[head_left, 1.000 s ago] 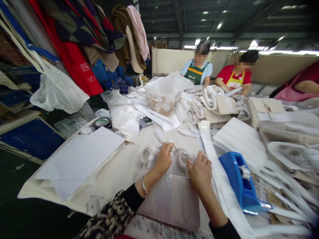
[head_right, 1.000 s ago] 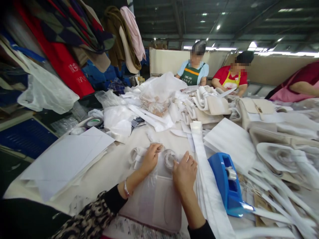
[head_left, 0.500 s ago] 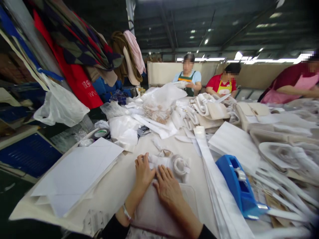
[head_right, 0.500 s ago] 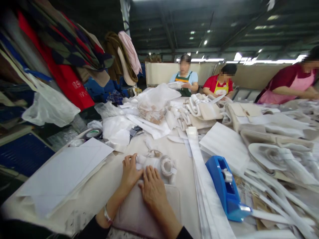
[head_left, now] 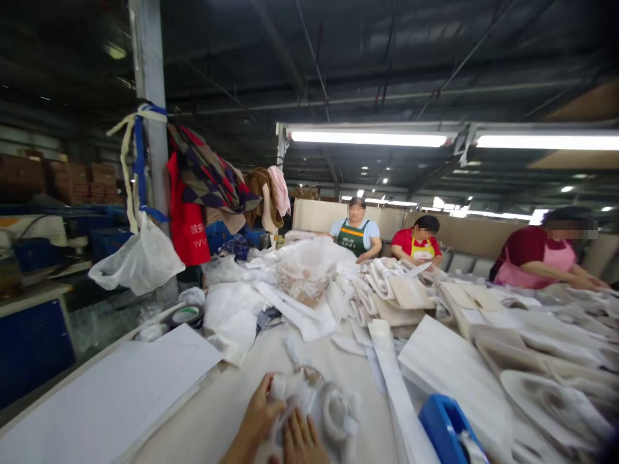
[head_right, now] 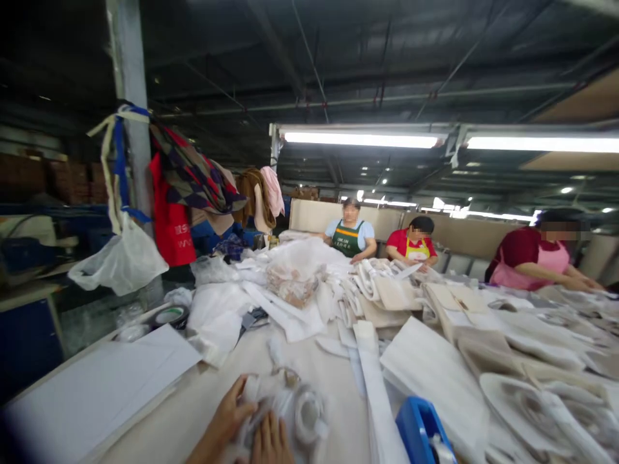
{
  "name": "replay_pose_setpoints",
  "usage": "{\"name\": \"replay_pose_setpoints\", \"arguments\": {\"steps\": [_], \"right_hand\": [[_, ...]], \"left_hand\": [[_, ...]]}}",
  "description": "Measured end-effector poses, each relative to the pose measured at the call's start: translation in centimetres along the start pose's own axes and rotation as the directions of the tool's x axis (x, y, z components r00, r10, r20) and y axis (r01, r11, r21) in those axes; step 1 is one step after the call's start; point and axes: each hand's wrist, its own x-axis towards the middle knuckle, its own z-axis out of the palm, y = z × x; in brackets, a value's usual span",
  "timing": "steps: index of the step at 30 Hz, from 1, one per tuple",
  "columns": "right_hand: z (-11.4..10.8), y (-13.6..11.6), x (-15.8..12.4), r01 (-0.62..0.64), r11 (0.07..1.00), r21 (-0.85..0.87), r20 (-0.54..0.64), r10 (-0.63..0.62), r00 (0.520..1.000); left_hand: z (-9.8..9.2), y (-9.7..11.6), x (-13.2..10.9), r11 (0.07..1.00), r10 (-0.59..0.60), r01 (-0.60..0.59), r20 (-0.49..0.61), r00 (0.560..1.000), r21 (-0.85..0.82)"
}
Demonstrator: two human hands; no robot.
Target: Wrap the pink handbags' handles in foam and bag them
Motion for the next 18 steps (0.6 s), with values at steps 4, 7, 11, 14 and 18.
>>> {"name": "replay_pose_setpoints", "arguments": {"steps": [4,7,11,14,18], "right_hand": [[-3.9,-1.9,0.4,-0.159,0.986,0.059,0.245,0.140,0.959],[-4.9,-1.5,1.0,-0.202,0.973,0.115,0.358,0.149,0.922],[-5.0,-1.1,1.5,-0.243,0.959,0.145,0.414,0.164,0.895],[-5.9,-1.2,1.8,-0.252,0.950,0.183,0.375,0.170,0.911],[-9.0,-1.6,0.6,-0.237,0.953,0.189,0.251,0.187,0.950]], "left_hand": [[-0.5,0.9,-0.1,0.994,-0.100,0.103,0.071,0.992,-0.037],[-0.7,-0.8,0.5,0.985,-0.152,0.145,0.070,0.986,0.093],[-1.0,-2.3,1.1,0.931,-0.064,0.081,-0.059,0.996,0.356],[-1.3,-2.6,1.2,0.856,0.020,0.030,-0.090,0.996,0.517],[-1.6,-2.2,0.9,0.726,0.142,-0.080,-0.035,0.989,0.683]]}}
